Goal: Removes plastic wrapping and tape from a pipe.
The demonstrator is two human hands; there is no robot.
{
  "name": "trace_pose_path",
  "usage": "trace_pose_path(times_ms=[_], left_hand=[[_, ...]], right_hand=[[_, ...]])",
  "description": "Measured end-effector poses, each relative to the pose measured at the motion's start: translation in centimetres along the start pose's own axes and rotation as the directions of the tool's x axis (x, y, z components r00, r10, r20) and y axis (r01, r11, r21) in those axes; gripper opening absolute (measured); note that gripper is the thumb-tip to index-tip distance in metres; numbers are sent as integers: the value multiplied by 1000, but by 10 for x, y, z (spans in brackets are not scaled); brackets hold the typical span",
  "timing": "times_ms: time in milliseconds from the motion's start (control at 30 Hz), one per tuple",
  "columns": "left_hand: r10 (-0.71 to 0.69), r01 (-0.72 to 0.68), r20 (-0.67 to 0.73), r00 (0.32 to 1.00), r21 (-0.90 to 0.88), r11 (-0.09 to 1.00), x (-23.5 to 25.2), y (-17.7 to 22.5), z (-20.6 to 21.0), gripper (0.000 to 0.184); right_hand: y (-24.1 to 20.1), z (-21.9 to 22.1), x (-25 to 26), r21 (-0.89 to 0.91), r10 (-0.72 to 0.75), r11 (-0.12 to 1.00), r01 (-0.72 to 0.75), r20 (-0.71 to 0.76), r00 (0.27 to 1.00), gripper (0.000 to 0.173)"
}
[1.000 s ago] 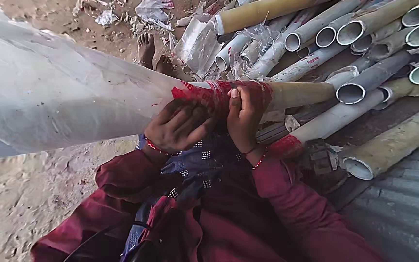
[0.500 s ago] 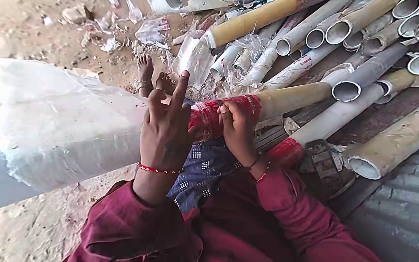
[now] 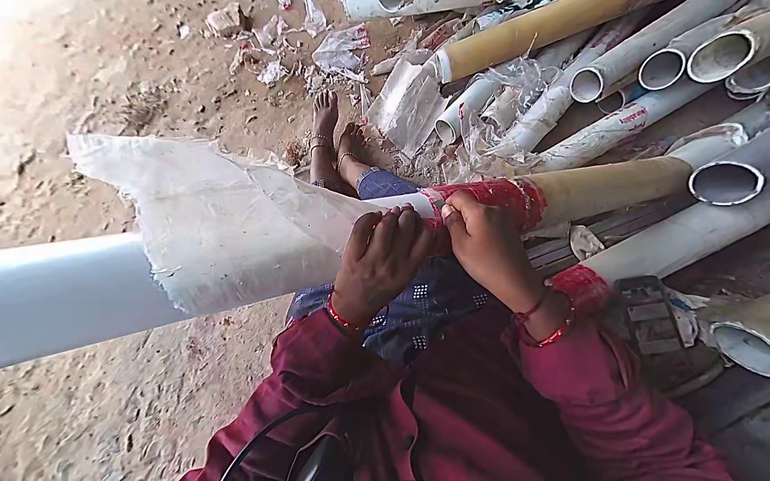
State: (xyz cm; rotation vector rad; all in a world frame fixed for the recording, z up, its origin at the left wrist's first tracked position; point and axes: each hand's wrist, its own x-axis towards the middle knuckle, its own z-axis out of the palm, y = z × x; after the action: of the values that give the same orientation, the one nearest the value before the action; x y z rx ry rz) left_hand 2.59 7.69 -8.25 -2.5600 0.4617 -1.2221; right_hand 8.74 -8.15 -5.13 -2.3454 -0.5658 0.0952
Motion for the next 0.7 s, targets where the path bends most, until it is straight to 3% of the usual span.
trace_pose_path(times_ms=[467,700], left_hand=[[-38,38,8,999,-25,999,-4,4,0,22],[-58,60,48,997,-43,997,-1,3,-1,19]], right_hand=[[0,9,-22,-169,-53,985,36,-100,994,17],[-5,8,-22,-268,-86,962,57,-95,992,17]])
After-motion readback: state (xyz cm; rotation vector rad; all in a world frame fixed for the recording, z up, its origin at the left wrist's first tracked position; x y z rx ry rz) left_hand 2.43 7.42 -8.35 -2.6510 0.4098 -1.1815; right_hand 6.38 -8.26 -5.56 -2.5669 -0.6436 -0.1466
